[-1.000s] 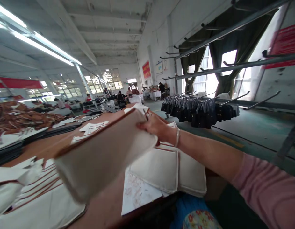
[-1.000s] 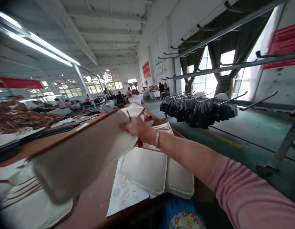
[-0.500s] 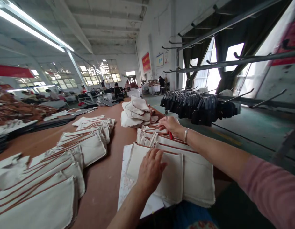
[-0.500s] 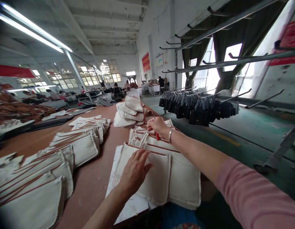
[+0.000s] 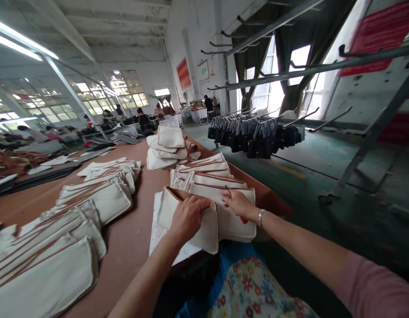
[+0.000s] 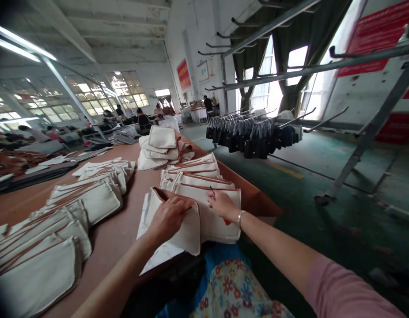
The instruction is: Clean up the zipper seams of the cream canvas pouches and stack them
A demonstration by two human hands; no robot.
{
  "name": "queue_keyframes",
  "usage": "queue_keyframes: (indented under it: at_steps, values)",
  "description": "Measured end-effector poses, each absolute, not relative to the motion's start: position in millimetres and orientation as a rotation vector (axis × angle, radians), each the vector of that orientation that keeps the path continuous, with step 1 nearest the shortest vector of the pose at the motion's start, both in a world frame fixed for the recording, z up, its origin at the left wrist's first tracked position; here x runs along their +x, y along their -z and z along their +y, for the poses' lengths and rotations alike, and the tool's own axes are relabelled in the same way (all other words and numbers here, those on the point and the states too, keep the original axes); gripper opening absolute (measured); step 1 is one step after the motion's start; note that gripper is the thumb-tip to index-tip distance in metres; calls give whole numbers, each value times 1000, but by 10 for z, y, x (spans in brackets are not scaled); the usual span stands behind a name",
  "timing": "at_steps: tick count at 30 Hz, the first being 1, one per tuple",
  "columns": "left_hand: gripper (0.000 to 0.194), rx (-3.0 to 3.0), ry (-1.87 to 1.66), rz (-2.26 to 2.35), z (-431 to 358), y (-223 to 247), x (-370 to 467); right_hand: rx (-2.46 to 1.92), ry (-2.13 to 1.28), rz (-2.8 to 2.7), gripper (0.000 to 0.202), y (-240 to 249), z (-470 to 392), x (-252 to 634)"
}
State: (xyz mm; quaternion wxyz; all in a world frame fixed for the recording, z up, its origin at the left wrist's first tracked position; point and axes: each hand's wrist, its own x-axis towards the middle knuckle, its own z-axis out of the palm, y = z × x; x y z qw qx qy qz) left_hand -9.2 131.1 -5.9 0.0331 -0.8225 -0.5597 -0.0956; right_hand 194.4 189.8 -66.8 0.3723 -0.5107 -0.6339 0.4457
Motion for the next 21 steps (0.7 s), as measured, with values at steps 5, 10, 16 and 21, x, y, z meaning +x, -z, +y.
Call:
queue_keyframes:
  at_steps: [5, 10, 16, 21]
  values:
    - [5, -2618, 274, -1831, 577, -542, -323, -1236, -1055, -1728, 11, 561, 1894, 1949]
    - [28, -2968, 480, -2022, -156, -907, -354, -872, -1067, -1853, 40, 125, 1240, 1828]
    - [28, -3074, 762, -2232, -603, -821, -219, -75, -1728, -2048, 32, -182, 399, 1805]
    - [22, -3069, 1069, -2441, -708, -676, -251, -147, -1900, -1996, 30, 18, 180, 1905]
